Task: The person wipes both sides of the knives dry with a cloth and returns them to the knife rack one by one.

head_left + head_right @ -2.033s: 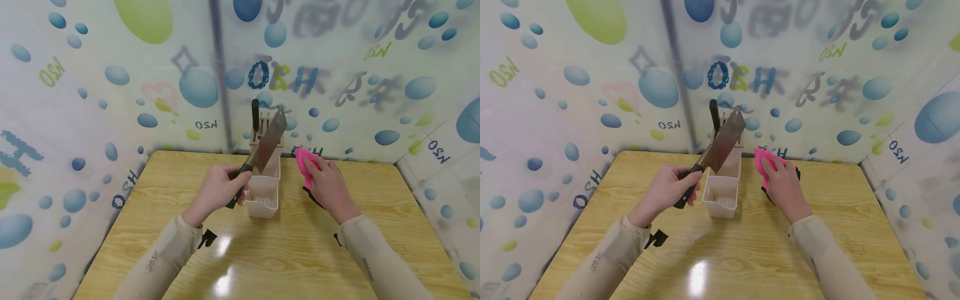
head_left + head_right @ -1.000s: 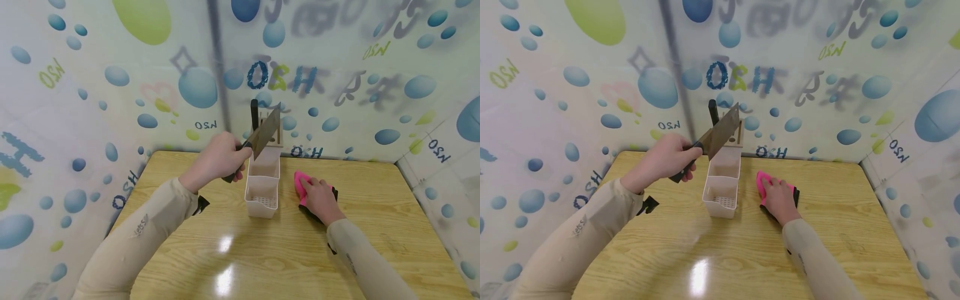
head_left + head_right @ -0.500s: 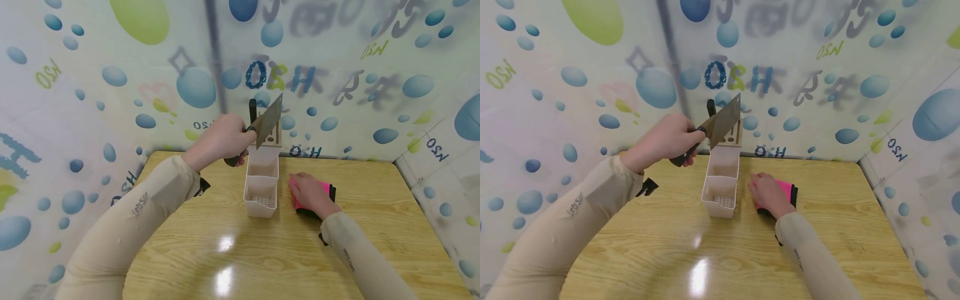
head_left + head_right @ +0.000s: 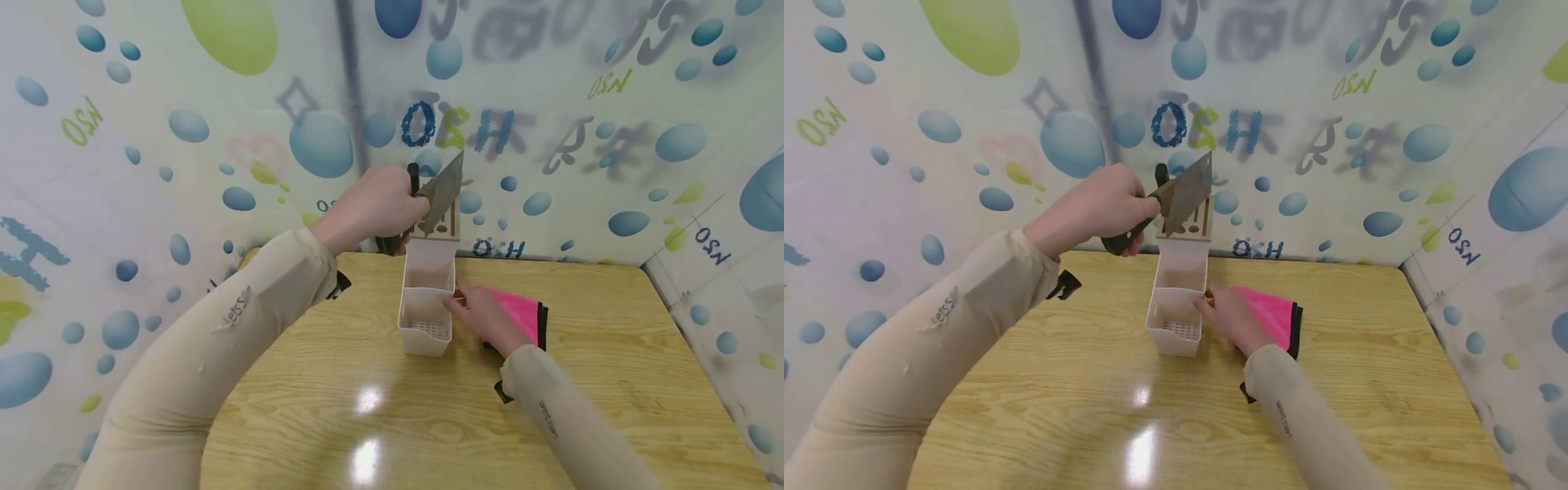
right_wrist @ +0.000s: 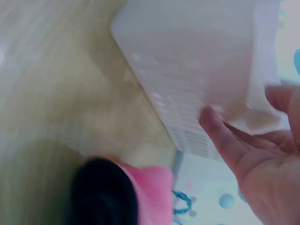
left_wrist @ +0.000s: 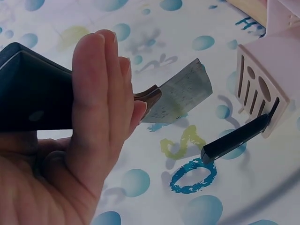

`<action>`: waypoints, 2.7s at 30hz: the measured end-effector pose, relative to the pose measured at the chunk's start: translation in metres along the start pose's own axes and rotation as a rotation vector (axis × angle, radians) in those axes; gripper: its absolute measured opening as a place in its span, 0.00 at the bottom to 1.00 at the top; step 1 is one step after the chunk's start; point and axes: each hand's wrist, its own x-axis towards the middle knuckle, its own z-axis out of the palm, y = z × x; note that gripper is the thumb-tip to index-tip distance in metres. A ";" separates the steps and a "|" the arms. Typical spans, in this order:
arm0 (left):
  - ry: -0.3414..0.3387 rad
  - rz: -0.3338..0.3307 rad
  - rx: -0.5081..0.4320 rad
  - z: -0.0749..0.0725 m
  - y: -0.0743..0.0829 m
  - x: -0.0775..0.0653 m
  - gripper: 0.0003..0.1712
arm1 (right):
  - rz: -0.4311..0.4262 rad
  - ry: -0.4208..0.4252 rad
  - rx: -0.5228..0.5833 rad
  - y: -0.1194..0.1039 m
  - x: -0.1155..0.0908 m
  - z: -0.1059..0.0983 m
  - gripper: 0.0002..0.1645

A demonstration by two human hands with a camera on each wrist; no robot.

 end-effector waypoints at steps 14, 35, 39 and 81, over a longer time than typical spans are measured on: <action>-0.071 -0.055 0.041 0.000 0.000 0.017 0.26 | -0.026 0.252 0.036 0.002 -0.005 0.040 0.14; -0.168 -0.082 0.023 -0.010 0.009 0.040 0.09 | -0.045 0.364 -0.008 0.002 -0.004 0.051 0.08; -0.181 -0.104 -0.015 -0.009 0.011 0.042 0.08 | -0.046 0.372 -0.008 0.003 -0.005 0.052 0.09; 0.182 0.010 0.139 -0.007 0.034 0.035 0.20 | -0.049 0.389 -0.018 0.001 -0.005 0.054 0.09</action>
